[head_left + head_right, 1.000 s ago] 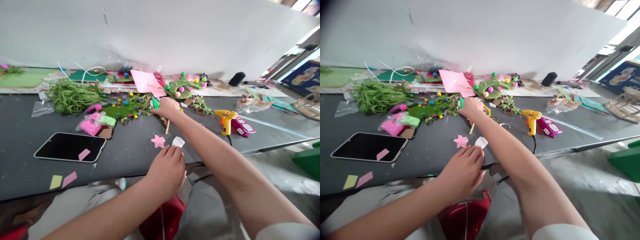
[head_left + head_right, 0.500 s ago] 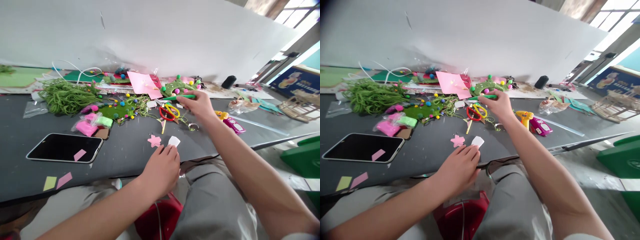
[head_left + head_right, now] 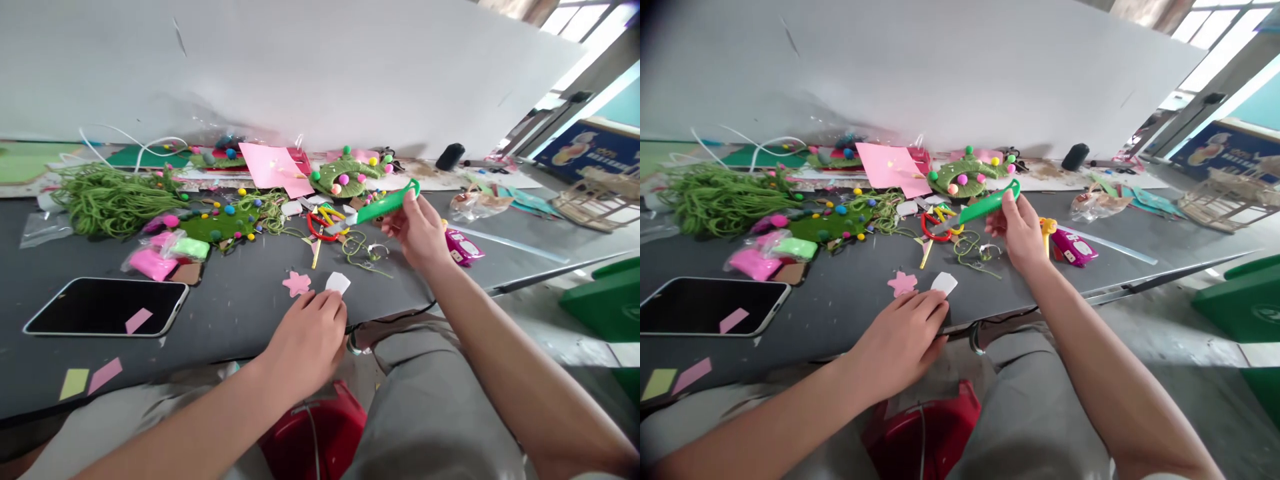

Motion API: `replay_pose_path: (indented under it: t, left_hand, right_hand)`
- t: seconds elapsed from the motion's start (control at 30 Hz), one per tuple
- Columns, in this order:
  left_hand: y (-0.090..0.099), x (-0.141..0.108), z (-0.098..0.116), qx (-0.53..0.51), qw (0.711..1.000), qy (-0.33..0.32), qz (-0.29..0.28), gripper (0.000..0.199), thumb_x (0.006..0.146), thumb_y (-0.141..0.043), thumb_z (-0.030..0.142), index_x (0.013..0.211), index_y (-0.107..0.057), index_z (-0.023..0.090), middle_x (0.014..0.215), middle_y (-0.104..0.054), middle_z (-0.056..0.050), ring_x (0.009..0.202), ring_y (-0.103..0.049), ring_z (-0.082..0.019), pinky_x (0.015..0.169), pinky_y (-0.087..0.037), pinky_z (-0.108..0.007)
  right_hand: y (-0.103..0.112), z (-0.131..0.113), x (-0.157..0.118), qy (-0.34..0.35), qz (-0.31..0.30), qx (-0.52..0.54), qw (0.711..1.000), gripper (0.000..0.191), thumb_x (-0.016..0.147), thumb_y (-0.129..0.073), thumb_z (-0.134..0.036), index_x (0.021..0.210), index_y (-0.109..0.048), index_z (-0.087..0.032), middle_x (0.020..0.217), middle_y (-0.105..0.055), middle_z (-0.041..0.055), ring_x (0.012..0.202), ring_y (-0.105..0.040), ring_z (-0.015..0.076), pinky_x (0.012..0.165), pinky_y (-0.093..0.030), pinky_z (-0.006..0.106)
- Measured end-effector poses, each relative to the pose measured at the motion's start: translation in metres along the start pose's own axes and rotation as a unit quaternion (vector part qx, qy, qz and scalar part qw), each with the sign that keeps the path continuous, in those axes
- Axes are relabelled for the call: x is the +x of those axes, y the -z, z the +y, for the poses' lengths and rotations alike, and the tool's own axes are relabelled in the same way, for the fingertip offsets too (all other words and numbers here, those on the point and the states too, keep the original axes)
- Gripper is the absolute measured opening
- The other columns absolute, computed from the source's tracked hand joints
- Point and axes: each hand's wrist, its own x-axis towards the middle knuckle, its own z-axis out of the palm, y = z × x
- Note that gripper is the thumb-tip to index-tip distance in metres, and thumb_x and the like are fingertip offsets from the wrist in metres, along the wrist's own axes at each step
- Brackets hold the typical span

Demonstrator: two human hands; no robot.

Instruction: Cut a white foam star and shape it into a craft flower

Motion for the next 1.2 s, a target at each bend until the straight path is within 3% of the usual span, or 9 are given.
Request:
replay_pose_path:
  t: [0.13, 0.23, 0.4, 0.57, 0.73, 0.87, 0.97, 1.07, 1.2]
  left_hand:
    - [-0.003, -0.002, -0.002, 0.008, 1.000, -0.006, 0.005, 0.030, 0.100, -0.050, 0.023, 0.122, -0.066, 0.009, 0.131, -0.067, -0.016, 0.124, -0.063, -0.031, 0.107, -0.051, -0.050]
    - [-0.004, -0.003, -0.002, 0.021, 1.000, -0.015, 0.015, 0.034, 0.100, -0.050, 0.022, 0.126, -0.065, 0.008, 0.138, -0.065, -0.017, 0.130, -0.061, -0.031, 0.109, -0.050, -0.049]
    - [-0.007, -0.002, -0.003, 0.058, 0.998, -0.019, 0.025, 0.045, 0.099, -0.050, 0.021, 0.138, -0.060, 0.000, 0.141, -0.064, -0.022, 0.125, -0.064, -0.032, 0.101, -0.055, -0.046]
    - [-0.014, 0.000, -0.008, 0.059, 0.998, 0.003, 0.025, 0.052, 0.099, -0.051, 0.023, 0.145, -0.056, -0.001, 0.153, -0.056, -0.024, 0.140, -0.054, -0.037, 0.116, -0.047, -0.052]
    - [-0.019, 0.000, -0.007, 0.066, 0.998, 0.015, 0.012, 0.056, 0.098, -0.052, 0.024, 0.148, -0.052, -0.002, 0.157, -0.051, -0.026, 0.143, -0.052, -0.038, 0.116, -0.047, -0.054]
    - [-0.019, -0.001, -0.004, 0.082, 0.996, 0.015, 0.007, 0.057, 0.098, -0.054, 0.024, 0.148, -0.052, -0.003, 0.157, -0.050, -0.028, 0.142, -0.053, -0.038, 0.115, -0.049, -0.054]
    - [-0.017, -0.002, -0.002, 0.098, 0.995, 0.012, 0.008, 0.057, 0.098, -0.053, 0.024, 0.148, -0.053, -0.004, 0.156, -0.051, -0.029, 0.141, -0.054, -0.038, 0.114, -0.049, -0.053]
    - [-0.015, -0.002, 0.000, 0.111, 0.994, 0.013, 0.009, 0.057, 0.098, -0.052, 0.023, 0.147, -0.053, -0.005, 0.154, -0.053, -0.029, 0.139, -0.055, -0.038, 0.112, -0.051, -0.052]
    - [-0.014, -0.004, 0.003, 0.118, 0.993, 0.017, 0.006, 0.057, 0.097, -0.052, 0.022, 0.148, -0.053, -0.005, 0.155, -0.052, -0.028, 0.138, -0.056, -0.039, 0.112, -0.052, -0.052]
  right_hand:
    - [0.002, -0.007, -0.019, 0.097, 0.008, -0.116, 0.989, 0.045, 0.100, -0.044, -0.071, 0.098, -0.060, -0.028, 0.066, -0.052, -0.0010, 0.057, -0.053, 0.0170, 0.056, -0.044, 0.033]
    - [0.000, -0.008, -0.033, 0.129, -0.033, -0.176, 0.975, 0.036, 0.097, -0.059, -0.062, 0.100, -0.063, -0.026, 0.073, -0.056, 0.0001, 0.062, -0.052, 0.0163, 0.057, -0.042, 0.033]
    - [-0.001, 0.002, -0.040, 0.065, -0.168, -0.206, 0.962, 0.024, 0.089, -0.074, -0.046, 0.086, -0.069, -0.022, 0.078, -0.069, 0.0017, 0.067, -0.059, 0.0170, 0.060, -0.047, 0.032]
    - [0.004, 0.007, -0.043, -0.007, -0.247, -0.189, 0.950, 0.021, 0.089, -0.076, -0.039, 0.101, -0.078, -0.022, 0.083, -0.076, 0.0024, 0.072, -0.068, 0.0181, 0.062, -0.052, 0.030]
    - [-0.001, 0.006, -0.050, 0.014, -0.196, -0.202, 0.960, 0.018, 0.091, -0.074, -0.036, 0.101, -0.080, -0.023, 0.079, -0.076, 0.0021, 0.071, -0.071, 0.0186, 0.064, -0.054, 0.031]
    - [-0.004, 0.009, -0.052, -0.070, -0.158, -0.101, 0.980, 0.020, 0.091, -0.075, -0.040, 0.097, -0.079, -0.021, 0.066, -0.070, 0.0005, 0.058, -0.067, 0.0158, 0.053, -0.052, 0.027]
    - [-0.003, 0.011, -0.052, -0.094, -0.168, -0.035, 0.981, 0.025, 0.083, -0.084, -0.041, 0.100, -0.078, -0.023, 0.072, -0.071, 0.0002, 0.061, -0.066, 0.0152, 0.054, -0.055, 0.028]
    - [-0.002, 0.012, -0.051, -0.054, -0.171, -0.067, 0.982, 0.028, 0.076, -0.090, -0.039, 0.097, -0.077, -0.026, 0.081, -0.074, 0.0009, 0.065, -0.068, 0.0169, 0.057, -0.057, 0.031]
    - [-0.004, 0.012, -0.052, 0.035, -0.144, -0.187, 0.971, 0.023, 0.084, -0.084, -0.040, 0.072, -0.071, -0.024, 0.065, -0.069, 0.0006, 0.060, -0.063, 0.0164, 0.056, -0.051, 0.031]
